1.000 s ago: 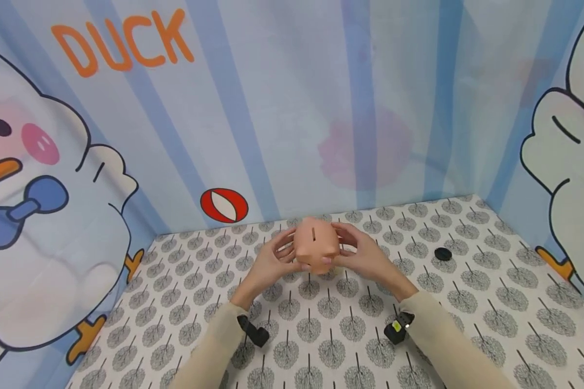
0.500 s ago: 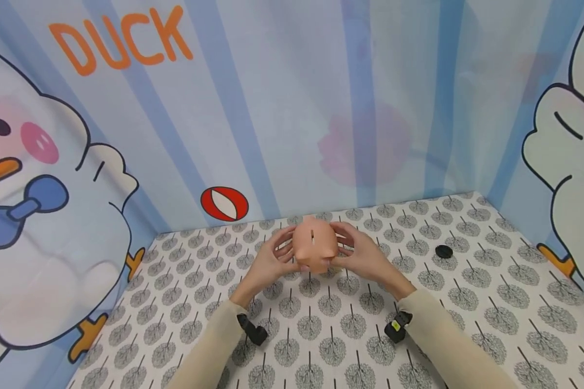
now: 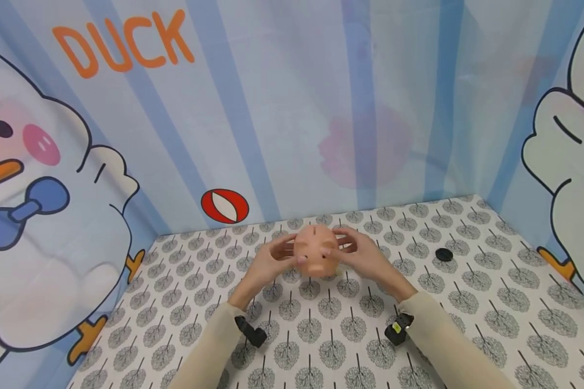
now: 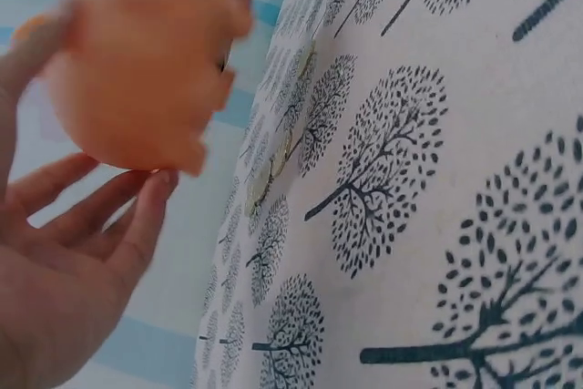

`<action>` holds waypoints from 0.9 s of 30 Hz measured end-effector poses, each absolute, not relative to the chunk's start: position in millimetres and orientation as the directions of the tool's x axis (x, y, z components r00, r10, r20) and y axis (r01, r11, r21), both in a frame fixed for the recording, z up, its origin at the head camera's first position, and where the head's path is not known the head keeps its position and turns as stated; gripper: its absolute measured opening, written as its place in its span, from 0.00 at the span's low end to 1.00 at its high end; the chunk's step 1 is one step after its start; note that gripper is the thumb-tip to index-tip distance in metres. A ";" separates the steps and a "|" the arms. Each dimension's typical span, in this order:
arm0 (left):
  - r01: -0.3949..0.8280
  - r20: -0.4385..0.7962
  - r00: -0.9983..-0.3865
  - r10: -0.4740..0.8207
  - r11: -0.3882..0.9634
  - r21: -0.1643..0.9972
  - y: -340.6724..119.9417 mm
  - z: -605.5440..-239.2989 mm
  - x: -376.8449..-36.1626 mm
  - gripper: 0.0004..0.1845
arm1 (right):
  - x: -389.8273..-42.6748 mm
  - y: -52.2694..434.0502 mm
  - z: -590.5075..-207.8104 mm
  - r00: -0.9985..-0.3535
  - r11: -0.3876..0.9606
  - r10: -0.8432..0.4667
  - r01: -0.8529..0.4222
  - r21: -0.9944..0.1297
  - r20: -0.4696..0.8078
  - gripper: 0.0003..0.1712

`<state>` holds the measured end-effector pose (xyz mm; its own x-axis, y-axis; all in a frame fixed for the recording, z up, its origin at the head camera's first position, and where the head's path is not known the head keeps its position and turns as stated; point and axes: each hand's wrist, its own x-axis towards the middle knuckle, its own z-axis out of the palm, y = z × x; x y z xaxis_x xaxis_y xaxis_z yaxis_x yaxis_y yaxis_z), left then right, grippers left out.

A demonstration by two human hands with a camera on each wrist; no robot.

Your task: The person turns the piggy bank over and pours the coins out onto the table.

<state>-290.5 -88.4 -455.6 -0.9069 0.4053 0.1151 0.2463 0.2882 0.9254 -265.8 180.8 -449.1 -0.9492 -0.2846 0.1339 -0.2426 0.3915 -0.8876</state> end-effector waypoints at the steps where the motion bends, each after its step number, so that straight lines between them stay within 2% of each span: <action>1: 0.241 0.104 -0.916 0.387 0.325 0.915 -87.9 -453.9 -289.9 0.39 | -265.9 180.9 -447.6 -0.957 0.416 -0.269 -0.214 -0.884 0.106 0.42; 4: 0.224 0.079 -0.931 0.357 0.389 0.893 -85.3 -450.2 -289.7 0.38 | -267.2 179.5 -443.1 -0.970 0.463 -0.241 -0.152 -0.873 0.041 0.42; 10: 0.109 -0.024 -0.948 0.317 0.397 0.912 -78.4 -447.0 -291.1 0.39 | -269.1 175.9 -438.6 -0.979 0.509 -0.202 -0.102 -0.855 -0.003 0.40; 17: 0.039 -0.096 -0.956 0.277 0.445 0.895 -74.8 -443.8 -290.5 0.43 | -268.6 174.4 -438.6 -0.980 0.473 -0.195 -0.067 -0.879 -0.031 0.41; 27: -0.013 -0.148 -0.942 0.302 0.406 0.914 -73.7 -442.7 -291.6 0.45 | -270.9 174.7 -438.2 -0.974 0.444 -0.217 -0.040 -0.895 -0.064 0.42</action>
<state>-291.6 -73.7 -442.7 -0.9417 0.3023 -0.1478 -0.0130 0.4062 0.9137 -270.9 174.7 -438.2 -0.9740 -0.2171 -0.0642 -0.0401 0.4444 -0.8949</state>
